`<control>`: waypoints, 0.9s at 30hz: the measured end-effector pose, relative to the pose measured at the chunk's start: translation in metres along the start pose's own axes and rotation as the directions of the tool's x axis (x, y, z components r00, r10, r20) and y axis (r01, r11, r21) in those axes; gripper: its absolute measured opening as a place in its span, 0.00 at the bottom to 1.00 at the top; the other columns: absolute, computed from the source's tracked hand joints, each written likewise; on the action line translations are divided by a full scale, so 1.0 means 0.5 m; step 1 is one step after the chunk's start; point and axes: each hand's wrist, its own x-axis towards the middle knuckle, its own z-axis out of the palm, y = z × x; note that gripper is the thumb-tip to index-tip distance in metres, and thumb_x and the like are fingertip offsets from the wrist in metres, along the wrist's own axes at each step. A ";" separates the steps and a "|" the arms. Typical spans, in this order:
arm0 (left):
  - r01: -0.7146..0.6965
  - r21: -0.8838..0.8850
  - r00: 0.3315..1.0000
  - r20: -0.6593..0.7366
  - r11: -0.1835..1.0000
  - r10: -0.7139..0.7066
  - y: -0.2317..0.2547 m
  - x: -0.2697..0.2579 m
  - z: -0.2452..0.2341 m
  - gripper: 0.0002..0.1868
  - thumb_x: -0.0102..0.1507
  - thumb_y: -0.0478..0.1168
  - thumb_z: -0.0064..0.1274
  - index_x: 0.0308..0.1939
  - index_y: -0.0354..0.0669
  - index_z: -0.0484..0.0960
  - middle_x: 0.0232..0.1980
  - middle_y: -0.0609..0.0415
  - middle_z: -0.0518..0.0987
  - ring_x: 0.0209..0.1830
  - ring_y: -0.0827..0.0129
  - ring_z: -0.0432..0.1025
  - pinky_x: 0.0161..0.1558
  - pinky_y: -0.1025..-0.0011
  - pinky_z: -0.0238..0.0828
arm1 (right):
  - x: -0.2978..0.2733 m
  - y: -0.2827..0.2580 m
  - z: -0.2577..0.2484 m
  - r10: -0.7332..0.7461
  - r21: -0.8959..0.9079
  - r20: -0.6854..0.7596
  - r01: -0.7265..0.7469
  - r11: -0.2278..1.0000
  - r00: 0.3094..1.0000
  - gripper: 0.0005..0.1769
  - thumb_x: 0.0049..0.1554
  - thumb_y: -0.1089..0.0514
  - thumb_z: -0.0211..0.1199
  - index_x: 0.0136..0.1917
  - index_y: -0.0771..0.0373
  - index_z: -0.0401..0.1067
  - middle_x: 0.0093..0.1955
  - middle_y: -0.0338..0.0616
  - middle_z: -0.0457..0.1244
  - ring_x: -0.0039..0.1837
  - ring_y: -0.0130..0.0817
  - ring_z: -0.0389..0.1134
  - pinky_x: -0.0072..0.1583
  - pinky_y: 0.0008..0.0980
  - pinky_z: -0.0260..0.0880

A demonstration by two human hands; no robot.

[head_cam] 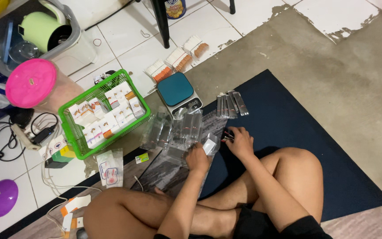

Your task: The person places small white rectangular items into clear plastic sleeves by hand, then uses a lighter to seal the edges of the sleeves one at a time.

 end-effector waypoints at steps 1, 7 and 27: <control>0.002 -0.002 1.000 -0.001 1.000 -0.002 -0.002 0.004 0.005 0.25 0.55 0.42 0.61 0.53 0.36 0.75 0.48 0.42 0.81 0.52 0.46 0.77 0.49 0.46 0.78 | 0.000 0.001 0.000 -0.002 -0.001 0.001 0.002 1.000 1.000 0.32 0.52 0.51 0.67 0.71 0.46 0.69 0.67 0.49 0.60 0.70 0.54 0.62 0.68 0.59 0.60; -0.023 0.130 1.000 0.000 0.991 0.023 0.029 -0.026 -0.047 0.31 0.53 0.44 0.63 0.57 0.33 0.75 0.54 0.39 0.79 0.59 0.44 0.71 0.60 0.45 0.67 | -0.007 -0.010 -0.007 -0.037 0.105 -0.101 0.048 0.993 0.994 0.27 0.53 0.51 0.67 0.67 0.46 0.73 0.64 0.47 0.63 0.68 0.52 0.65 0.67 0.55 0.61; 0.155 -0.988 0.963 0.144 0.028 -0.228 0.027 0.030 -0.034 0.21 0.59 0.41 0.68 0.47 0.29 0.78 0.36 0.53 0.72 0.25 0.77 0.66 0.25 0.86 0.63 | -0.056 -0.066 0.067 -0.227 0.939 0.238 -0.164 0.301 0.944 0.27 0.56 0.59 0.71 0.66 0.70 0.71 0.48 0.49 0.71 0.47 0.32 0.73 0.48 0.32 0.79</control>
